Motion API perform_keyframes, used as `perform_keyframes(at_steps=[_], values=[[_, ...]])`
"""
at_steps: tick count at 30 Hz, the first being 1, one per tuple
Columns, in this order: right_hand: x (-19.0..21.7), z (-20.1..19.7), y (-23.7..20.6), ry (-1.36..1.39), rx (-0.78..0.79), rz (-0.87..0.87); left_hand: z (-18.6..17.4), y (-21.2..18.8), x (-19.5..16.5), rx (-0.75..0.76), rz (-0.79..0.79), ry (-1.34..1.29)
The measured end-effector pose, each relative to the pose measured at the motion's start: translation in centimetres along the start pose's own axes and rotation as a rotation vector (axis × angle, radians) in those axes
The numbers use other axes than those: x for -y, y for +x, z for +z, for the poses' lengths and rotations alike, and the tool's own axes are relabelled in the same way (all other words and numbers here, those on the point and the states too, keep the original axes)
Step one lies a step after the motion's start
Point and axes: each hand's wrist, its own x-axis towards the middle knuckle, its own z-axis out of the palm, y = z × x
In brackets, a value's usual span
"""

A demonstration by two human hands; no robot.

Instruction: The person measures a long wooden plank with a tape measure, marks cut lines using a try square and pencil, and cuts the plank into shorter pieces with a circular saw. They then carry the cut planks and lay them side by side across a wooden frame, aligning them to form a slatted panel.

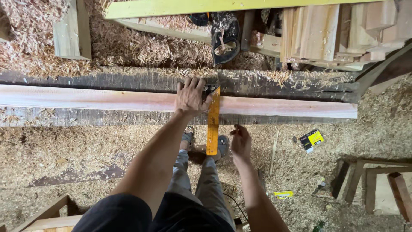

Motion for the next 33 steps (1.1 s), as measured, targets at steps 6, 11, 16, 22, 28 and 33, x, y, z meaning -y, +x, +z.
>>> perform_keyframes(at_steps=[6,11,16,22,28,33], values=[[2.0,0.9,2.4,-0.095,0.006,-0.276,0.4,0.4,0.0,-0.047,0.006,0.107],[3.9,1.5,3.5,-0.156,0.019,-0.074,0.3,0.4,0.2,0.005,0.031,0.058],[4.4,1.7,4.9,-0.192,-0.009,-0.239,0.4,0.4,0.5,-0.012,0.062,0.060],[5.1,1.8,5.8,-0.093,-0.010,-0.170,1.2,0.6,0.8,-0.036,0.078,0.025],[5.7,2.0,6.4,-0.309,-0.062,-0.259,2.0,1.4,0.8,-0.035,0.052,0.034],[5.1,2.1,7.2,-0.318,-0.059,-0.272,2.5,1.7,0.8,0.030,0.027,0.079]])
